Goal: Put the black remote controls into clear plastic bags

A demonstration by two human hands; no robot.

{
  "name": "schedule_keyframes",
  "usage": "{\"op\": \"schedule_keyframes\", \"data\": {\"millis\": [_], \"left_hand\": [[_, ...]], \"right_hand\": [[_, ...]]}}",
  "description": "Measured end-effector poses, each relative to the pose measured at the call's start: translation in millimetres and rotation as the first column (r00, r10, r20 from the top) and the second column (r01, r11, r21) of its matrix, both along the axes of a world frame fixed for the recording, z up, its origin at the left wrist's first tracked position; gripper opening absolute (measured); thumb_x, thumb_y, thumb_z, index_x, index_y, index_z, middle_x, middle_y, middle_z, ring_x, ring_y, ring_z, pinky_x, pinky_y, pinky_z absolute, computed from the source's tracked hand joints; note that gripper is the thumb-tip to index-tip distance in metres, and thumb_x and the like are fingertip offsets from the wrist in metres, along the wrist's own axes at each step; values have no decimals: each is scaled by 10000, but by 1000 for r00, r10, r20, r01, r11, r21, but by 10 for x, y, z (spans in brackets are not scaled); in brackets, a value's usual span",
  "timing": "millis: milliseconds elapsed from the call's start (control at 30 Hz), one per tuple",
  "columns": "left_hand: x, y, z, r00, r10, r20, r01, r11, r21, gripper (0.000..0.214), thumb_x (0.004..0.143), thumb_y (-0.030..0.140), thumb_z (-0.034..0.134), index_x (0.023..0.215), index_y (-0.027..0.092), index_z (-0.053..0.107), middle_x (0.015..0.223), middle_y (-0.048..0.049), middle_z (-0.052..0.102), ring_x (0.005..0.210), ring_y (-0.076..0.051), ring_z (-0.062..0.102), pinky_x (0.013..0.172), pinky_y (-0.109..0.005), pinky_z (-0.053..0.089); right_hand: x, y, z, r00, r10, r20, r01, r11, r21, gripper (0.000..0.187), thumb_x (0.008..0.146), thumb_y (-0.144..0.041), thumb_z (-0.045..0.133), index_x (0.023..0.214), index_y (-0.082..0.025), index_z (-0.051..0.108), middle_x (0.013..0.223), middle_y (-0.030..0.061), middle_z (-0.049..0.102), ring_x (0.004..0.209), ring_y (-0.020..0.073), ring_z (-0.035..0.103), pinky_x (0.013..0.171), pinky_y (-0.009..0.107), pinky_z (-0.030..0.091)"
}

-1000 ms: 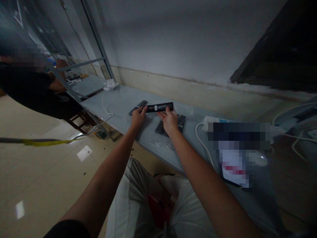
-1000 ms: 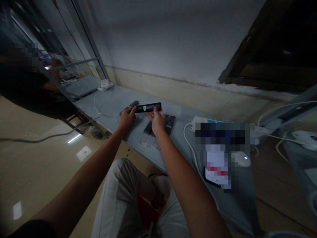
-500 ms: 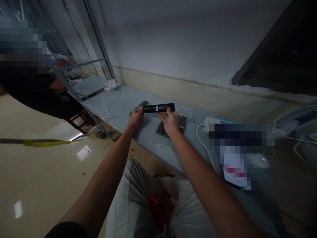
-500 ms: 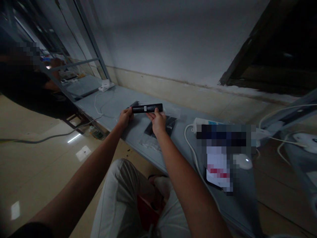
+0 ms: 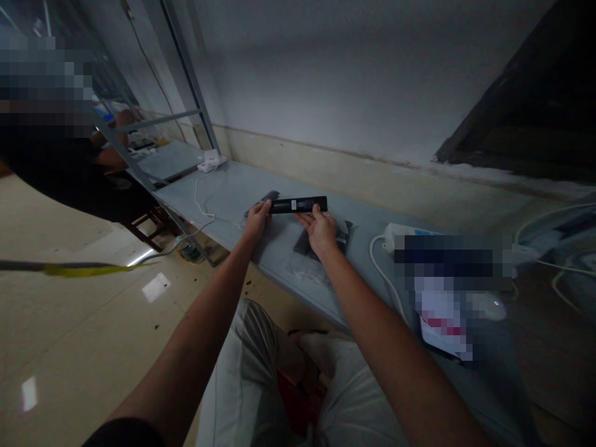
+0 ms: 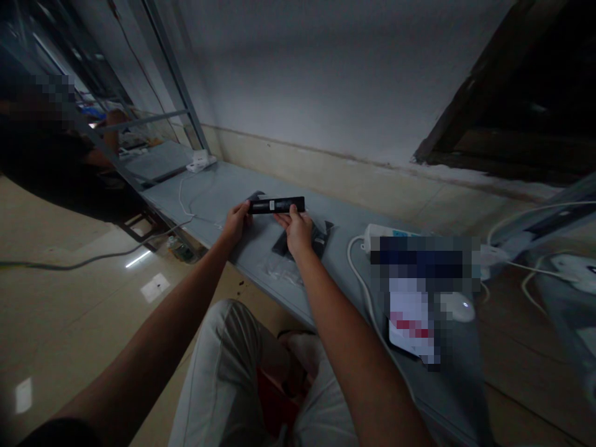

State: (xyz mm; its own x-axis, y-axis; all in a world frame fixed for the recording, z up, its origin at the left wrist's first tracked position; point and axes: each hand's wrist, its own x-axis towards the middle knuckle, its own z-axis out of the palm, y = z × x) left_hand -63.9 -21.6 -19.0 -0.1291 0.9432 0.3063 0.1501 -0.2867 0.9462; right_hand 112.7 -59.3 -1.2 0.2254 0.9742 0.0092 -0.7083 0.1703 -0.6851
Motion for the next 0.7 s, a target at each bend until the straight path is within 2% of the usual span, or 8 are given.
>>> {"op": "schedule_keyframes", "data": {"millis": [100, 167, 233, 333, 400, 567, 700], "left_hand": [[6, -10, 9, 997, -74, 12, 74, 997, 30, 504, 848, 664, 568, 677, 190, 571, 547, 1, 504, 498, -125, 489, 514, -265, 418], [3, 10, -6, 997, -68, 30, 67, 997, 28, 487, 841, 652, 585, 697, 186, 567, 574, -6, 535, 525, -128, 521, 546, -266, 451], [-2, 48, -31, 990, -40, 134, 38, 999, 15, 474, 838, 654, 573, 756, 188, 544, 628, -9, 561, 550, -133, 556, 560, -272, 486], [-19, 109, -64, 940, 79, 332, -84, 996, 1, 460, 835, 656, 551, 850, 201, 488, 732, -1, 564, 607, -127, 591, 587, -281, 545], [-33, 130, -72, 911, 147, 386, -159, 987, -1, 444, 842, 642, 543, 885, 206, 475, 776, 5, 547, 643, -115, 593, 612, -277, 568], [-48, 87, -32, 876, 294, 383, -328, 944, 24, 441, 853, 633, 528, 876, 194, 482, 806, -3, 524, 652, -114, 569, 563, -256, 541], [-43, -12, 39, 822, 498, 276, -536, 840, 81, 451, 903, 645, 441, 880, 196, 477, 852, -31, 546, 738, -146, 574, 608, -265, 512]], "right_hand": [[-10, 12, -14, 1000, 7, 17, -7, 1000, -3, 158, 933, -320, 602, 914, -167, 568, 780, 32, 739, 735, 190, 755, 797, 430, 633], [-5, 22, -19, 1000, -7, 0, 7, 1000, -24, 214, 967, -379, 536, 948, -168, 566, 759, 31, 727, 726, 192, 752, 782, 435, 635], [10, 31, -19, 999, -29, -32, 27, 999, -42, 272, 996, -416, 455, 1001, -169, 568, 780, 36, 723, 720, 193, 749, 763, 442, 637], [37, 35, -7, 996, -55, -74, 51, 998, -49, 310, 1002, -433, 414, 1091, -181, 571, 912, 56, 730, 750, 192, 747, 745, 451, 640], [52, 29, 6, 994, -76, -79, 71, 996, -59, 317, 989, -448, 435, 1102, -186, 574, 947, 58, 726, 772, 187, 742, 744, 440, 642], [76, -11, 48, 990, -113, -84, 107, 991, -74, 339, 989, -447, 407, 1149, -195, 568, 915, 55, 732, 762, 187, 739, 742, 416, 635], [96, -39, 72, 990, -96, -99, 88, 993, -79, 350, 999, -436, 376, 1208, -212, 543, 960, 70, 745, 766, 192, 748, 749, 409, 626]]}}
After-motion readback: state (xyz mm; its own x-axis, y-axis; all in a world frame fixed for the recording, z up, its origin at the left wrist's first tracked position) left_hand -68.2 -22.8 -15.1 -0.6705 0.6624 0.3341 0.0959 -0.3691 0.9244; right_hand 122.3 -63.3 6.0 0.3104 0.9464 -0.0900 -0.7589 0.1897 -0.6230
